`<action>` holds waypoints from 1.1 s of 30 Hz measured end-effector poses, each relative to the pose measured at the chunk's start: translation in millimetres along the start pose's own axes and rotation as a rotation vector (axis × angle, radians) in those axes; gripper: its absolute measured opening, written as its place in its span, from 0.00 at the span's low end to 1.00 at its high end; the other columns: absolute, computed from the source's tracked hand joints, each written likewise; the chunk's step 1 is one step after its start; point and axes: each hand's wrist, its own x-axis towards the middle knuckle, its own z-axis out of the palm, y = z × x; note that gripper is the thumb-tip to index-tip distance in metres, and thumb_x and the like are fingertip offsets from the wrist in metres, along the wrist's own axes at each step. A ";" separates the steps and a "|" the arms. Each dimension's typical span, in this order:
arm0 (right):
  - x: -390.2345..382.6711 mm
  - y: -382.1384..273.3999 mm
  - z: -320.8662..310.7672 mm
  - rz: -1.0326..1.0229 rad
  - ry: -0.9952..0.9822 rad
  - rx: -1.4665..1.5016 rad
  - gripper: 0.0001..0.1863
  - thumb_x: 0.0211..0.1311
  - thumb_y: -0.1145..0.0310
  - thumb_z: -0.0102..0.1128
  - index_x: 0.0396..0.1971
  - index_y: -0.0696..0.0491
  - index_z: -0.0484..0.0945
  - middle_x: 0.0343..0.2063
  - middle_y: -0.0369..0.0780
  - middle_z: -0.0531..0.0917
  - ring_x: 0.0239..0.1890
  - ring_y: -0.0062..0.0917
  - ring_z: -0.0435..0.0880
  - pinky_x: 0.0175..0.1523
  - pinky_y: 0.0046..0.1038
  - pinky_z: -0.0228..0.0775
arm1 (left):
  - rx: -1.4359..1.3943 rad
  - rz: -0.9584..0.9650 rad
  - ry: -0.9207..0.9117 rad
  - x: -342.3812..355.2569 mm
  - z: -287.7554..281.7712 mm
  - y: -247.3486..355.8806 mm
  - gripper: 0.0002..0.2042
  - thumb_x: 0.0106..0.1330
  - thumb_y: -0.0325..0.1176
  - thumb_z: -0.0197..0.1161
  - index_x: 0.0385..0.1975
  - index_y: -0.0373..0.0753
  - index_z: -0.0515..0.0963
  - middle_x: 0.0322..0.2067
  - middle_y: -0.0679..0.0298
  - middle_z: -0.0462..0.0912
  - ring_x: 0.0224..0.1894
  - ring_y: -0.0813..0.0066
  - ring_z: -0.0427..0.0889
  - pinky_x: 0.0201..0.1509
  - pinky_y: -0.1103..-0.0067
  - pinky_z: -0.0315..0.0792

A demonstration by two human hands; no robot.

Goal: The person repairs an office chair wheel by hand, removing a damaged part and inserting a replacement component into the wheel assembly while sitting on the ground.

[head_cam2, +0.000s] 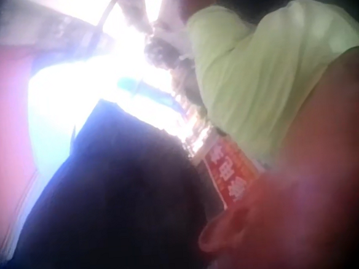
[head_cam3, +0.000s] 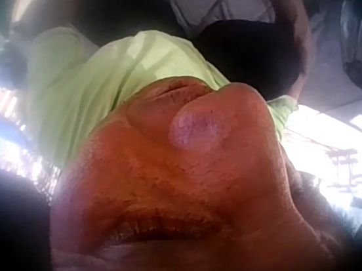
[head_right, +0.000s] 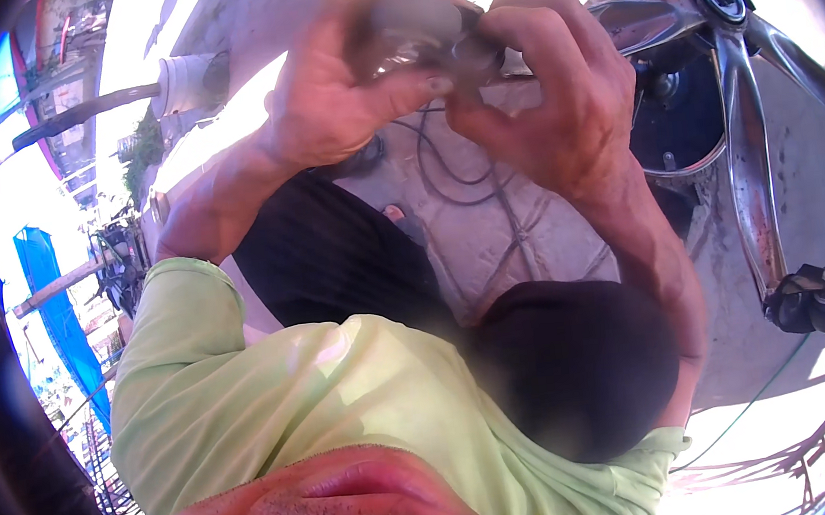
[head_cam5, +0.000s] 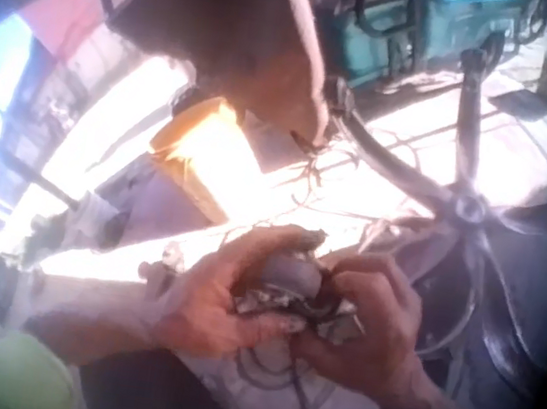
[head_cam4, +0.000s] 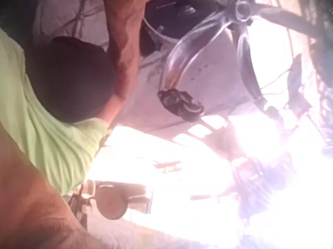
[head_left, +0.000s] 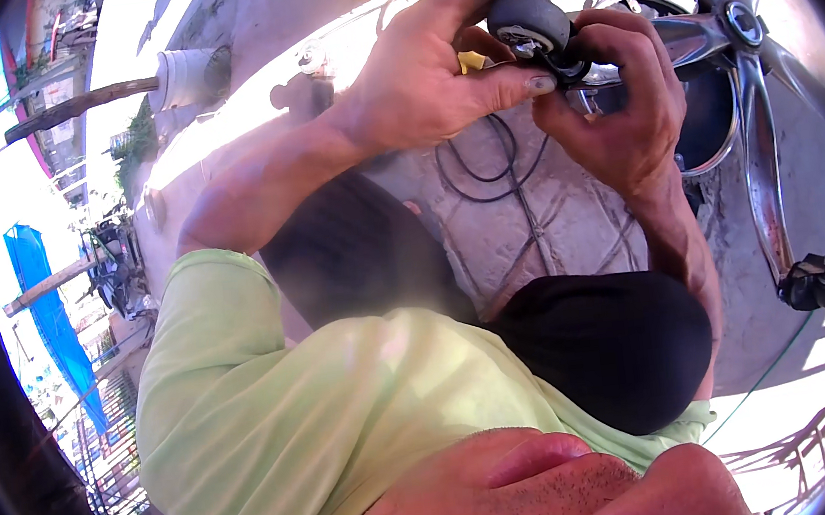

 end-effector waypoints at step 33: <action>-17.1 19.8 2.0 -0.219 0.019 -0.142 0.26 0.44 0.71 0.82 0.47 0.52 0.83 0.40 0.39 0.84 0.38 0.32 0.86 0.40 0.30 0.80 | -0.168 -0.069 0.166 -6.6 9.8 7.9 0.35 0.62 0.23 0.72 0.70 0.36 0.65 0.62 0.52 0.74 0.66 0.62 0.76 0.68 0.68 0.74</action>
